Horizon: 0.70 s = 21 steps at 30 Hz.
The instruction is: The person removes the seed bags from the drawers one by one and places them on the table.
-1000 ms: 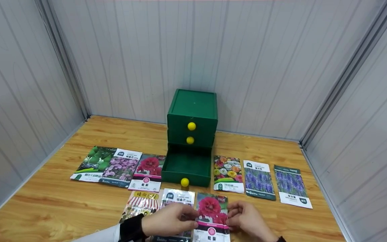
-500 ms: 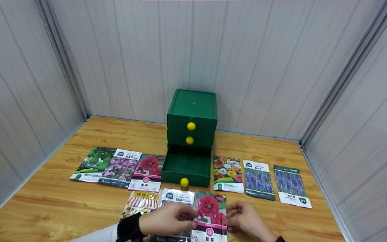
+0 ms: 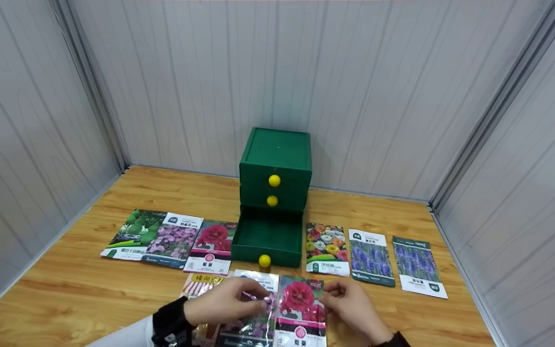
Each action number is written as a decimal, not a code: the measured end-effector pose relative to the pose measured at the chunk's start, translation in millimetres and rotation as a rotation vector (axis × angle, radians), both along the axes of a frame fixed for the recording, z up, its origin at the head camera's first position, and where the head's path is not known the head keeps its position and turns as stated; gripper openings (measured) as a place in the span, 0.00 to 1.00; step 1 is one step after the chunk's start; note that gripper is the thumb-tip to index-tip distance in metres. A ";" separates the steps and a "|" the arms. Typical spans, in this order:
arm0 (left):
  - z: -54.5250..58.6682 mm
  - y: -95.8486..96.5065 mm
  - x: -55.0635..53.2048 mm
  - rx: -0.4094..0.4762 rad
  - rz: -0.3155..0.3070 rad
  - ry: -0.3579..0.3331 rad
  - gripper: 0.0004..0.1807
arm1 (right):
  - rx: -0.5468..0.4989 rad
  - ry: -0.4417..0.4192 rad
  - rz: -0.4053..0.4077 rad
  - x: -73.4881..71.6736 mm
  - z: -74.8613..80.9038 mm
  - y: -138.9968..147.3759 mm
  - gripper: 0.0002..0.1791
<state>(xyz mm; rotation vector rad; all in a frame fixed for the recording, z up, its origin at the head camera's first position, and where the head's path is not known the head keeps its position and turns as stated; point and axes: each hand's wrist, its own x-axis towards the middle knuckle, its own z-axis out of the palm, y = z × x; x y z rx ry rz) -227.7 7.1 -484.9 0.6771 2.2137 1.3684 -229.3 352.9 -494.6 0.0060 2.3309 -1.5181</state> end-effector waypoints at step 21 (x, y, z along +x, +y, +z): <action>35.1 -82.4 -65.4 0.178 0.412 0.176 0.20 | 0.258 0.401 0.186 -33.1 14.4 -105.4 0.10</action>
